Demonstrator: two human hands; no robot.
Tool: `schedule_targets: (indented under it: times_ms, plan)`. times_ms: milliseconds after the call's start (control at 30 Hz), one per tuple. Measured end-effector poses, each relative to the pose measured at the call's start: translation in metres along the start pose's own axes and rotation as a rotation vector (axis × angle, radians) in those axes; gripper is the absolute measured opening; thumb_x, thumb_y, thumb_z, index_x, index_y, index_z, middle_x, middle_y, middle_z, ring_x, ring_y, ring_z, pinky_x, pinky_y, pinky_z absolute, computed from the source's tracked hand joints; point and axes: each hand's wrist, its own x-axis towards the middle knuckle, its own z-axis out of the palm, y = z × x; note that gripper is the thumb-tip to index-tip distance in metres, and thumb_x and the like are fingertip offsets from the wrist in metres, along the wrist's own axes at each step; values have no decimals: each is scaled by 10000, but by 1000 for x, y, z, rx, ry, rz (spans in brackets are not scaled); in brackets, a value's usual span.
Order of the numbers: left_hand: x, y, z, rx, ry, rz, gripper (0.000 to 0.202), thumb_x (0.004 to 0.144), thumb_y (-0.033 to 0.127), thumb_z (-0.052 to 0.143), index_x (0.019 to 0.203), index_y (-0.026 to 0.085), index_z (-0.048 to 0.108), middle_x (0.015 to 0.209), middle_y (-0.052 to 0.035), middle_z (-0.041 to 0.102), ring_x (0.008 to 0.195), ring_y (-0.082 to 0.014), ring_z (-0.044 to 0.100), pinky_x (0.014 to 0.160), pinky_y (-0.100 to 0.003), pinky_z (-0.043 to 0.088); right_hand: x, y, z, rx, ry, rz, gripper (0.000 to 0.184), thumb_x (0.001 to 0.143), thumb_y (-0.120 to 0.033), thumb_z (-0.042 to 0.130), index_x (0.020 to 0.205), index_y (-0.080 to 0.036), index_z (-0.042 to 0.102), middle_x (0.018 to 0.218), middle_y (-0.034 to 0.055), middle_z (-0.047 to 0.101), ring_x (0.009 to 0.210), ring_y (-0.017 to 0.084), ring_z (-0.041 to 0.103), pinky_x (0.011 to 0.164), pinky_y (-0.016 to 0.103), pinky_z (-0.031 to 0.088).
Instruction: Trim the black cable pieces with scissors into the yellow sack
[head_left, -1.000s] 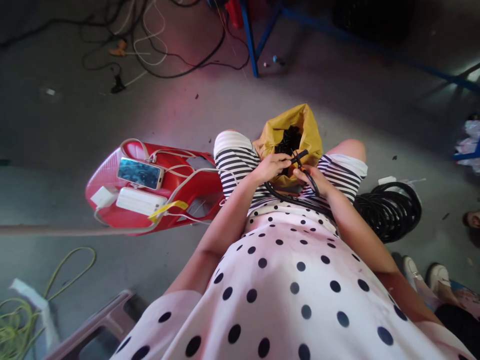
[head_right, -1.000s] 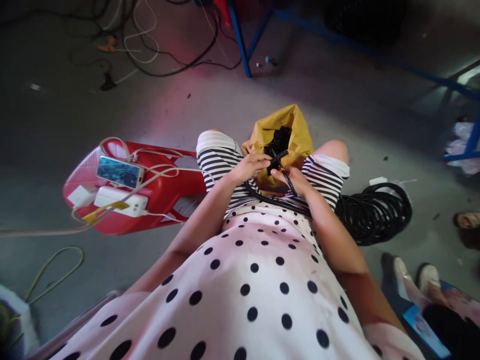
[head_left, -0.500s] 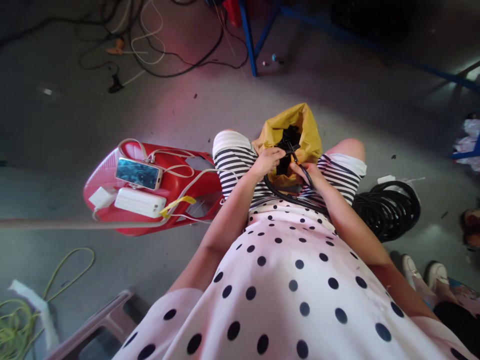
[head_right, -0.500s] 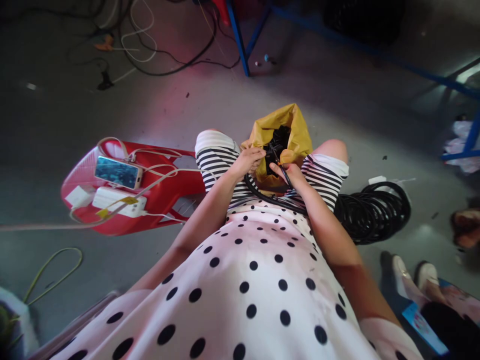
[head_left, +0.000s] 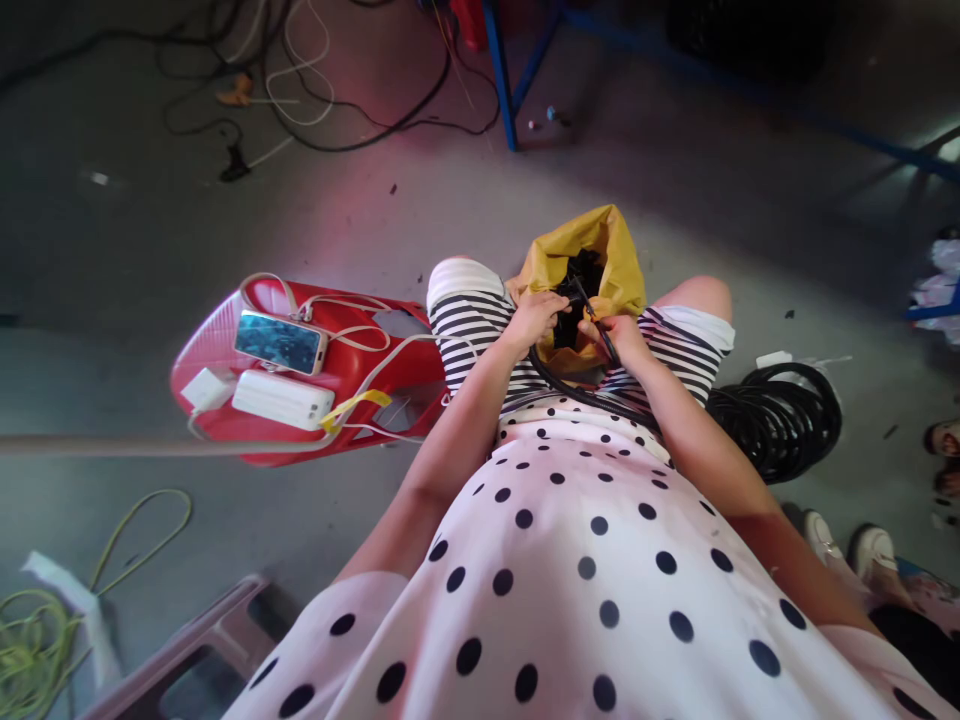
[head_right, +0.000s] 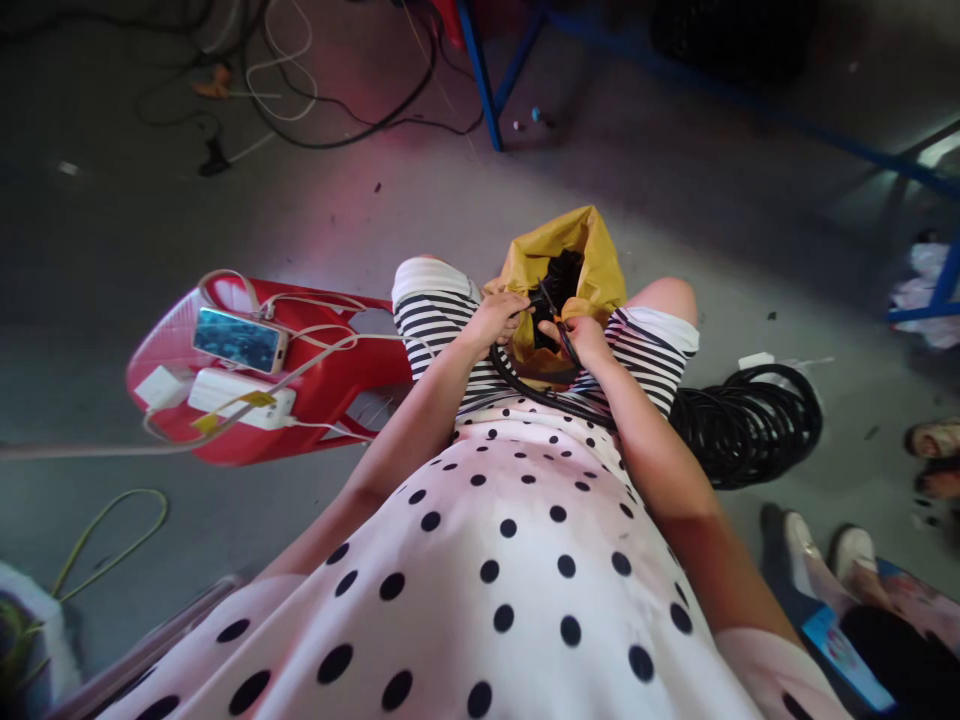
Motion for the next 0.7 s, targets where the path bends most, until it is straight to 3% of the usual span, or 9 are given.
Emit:
schedule_targets:
  times_ms: [133,267,333,433,500,633,700]
  plan:
    - [-4,4,3,50,-19,-5,212,1084,187,623,874,203,607,530,118,314,414,-49,226,459,-202,123,-6,-14,6,196,26,-62,676,791,-838,915,668,-246,613,574,20,609,514,164,570,486,294,459]
    - [-13,-1,8,91,-116,61,182,970,102,766,978,203,615,593,108,490,443,-50,382,485,-193,268,-5,-33,9,433,55,-119,657,683,-777,1011,725,-236,640,624,7,650,542,150,601,525,291,521]
    - [-19,-7,12,25,-141,86,266,942,155,856,1024,200,608,672,82,598,492,-64,501,537,-202,385,-3,-40,11,492,129,-169,642,656,-734,1032,727,-236,633,626,-11,636,551,134,588,553,282,541]
    - [-26,-15,17,-148,-225,41,351,958,325,912,1011,195,590,750,41,658,588,-103,631,622,-237,513,-3,-43,11,510,263,-195,600,729,-743,966,775,-243,637,666,-10,649,596,143,609,609,290,571]
    - [-28,-17,19,-243,-225,21,349,997,377,876,981,193,579,716,57,594,564,-81,577,593,-213,485,-6,-40,8,450,276,-158,592,801,-785,888,808,-250,634,694,9,663,624,167,629,632,317,577]
    - [-28,-11,15,-272,7,44,300,1093,407,738,1013,240,502,639,125,395,451,-46,313,466,-165,245,-25,-25,-4,219,119,-83,684,828,-922,784,773,-266,598,696,35,645,660,213,625,645,366,535]
    - [-28,-8,13,-215,79,77,269,1113,390,695,1049,264,466,631,140,364,440,-52,267,459,-164,191,-37,-16,-9,102,15,-67,719,777,-959,805,778,-268,607,705,24,637,688,218,602,662,369,499]
